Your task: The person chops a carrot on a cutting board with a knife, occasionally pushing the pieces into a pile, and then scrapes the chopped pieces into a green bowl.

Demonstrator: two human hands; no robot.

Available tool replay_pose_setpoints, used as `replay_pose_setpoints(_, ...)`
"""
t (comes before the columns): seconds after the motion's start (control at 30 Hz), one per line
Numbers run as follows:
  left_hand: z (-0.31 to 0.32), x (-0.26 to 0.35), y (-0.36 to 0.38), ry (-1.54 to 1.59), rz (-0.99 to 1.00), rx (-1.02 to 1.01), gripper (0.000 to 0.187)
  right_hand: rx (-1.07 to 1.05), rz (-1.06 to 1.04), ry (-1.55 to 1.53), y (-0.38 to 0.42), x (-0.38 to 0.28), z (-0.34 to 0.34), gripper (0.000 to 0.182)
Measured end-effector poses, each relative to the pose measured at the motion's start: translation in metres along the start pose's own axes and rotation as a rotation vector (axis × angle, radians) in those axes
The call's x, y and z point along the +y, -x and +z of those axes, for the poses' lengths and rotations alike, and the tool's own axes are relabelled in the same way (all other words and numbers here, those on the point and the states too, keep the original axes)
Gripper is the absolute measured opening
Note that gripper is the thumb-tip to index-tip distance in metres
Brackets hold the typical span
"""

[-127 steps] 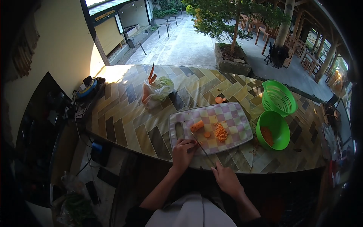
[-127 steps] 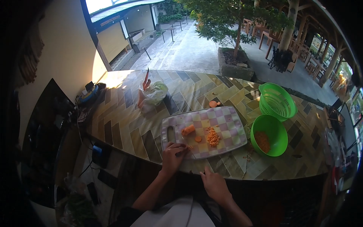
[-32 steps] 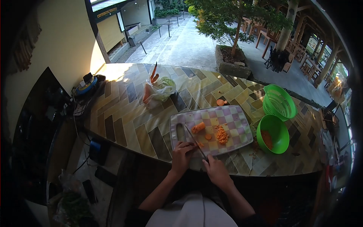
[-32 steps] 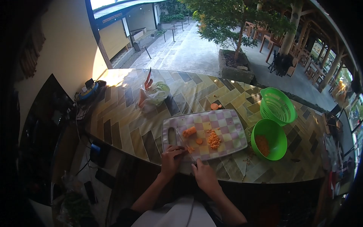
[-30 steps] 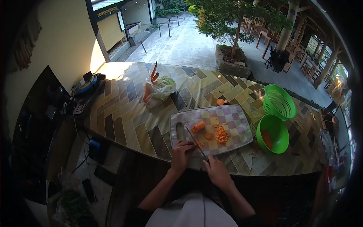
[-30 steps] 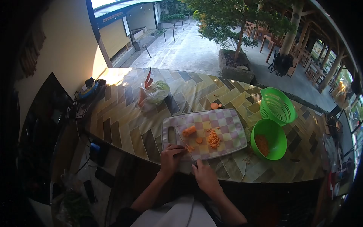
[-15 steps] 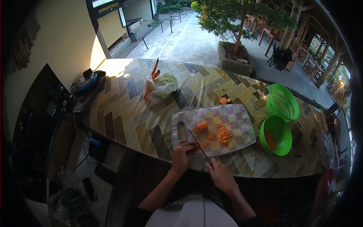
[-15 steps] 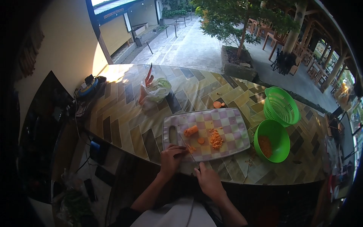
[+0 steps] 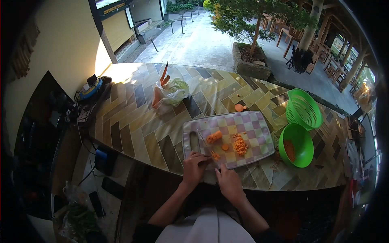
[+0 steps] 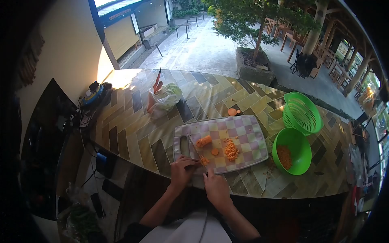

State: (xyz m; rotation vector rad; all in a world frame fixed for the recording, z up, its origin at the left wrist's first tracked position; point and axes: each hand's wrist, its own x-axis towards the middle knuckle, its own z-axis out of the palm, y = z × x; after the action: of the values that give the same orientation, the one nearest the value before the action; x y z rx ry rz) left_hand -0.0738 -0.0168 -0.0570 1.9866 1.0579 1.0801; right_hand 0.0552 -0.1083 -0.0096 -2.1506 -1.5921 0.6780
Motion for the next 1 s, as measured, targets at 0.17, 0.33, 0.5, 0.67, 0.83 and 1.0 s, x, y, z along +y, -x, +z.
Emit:
replay_pose_setpoints(0.17, -0.001, 0.003, -0.001, -0.004, -0.007, -0.001, 0.013, -0.041, -0.076, -0.051, 0.013, 0.005, -0.011, 0.027)
replay_pose_setpoints(0.33, -0.001, 0.004, -0.002, -0.017, -0.009, 0.002, 0.012, -0.076, -0.051, -0.041, 0.013, 0.01, -0.008, 0.028)
replay_pose_setpoints(0.5, -0.001, -0.002, -0.002, 0.013, 0.004, -0.016, 0.014, -0.096, -0.048, -0.112, 0.0, 0.014, -0.007, 0.028)
replay_pose_setpoints(0.67, 0.0, -0.008, 0.0, -0.009, 0.039, -0.022, 0.017, -0.018, -0.003, 0.028, -0.006, -0.004, 0.003, 0.029)
replay_pose_setpoints(0.83, -0.002, -0.001, 0.002, -0.003, 0.035, -0.012, 0.016, 0.029, -0.046, -0.128, -0.001, 0.011, 0.006, 0.031)
replay_pose_setpoints(1.0, -0.003, 0.004, 0.002, -0.007, -0.005, -0.001, 0.013, -0.012, -0.075, -0.161, 0.01, 0.015, 0.0, 0.03)
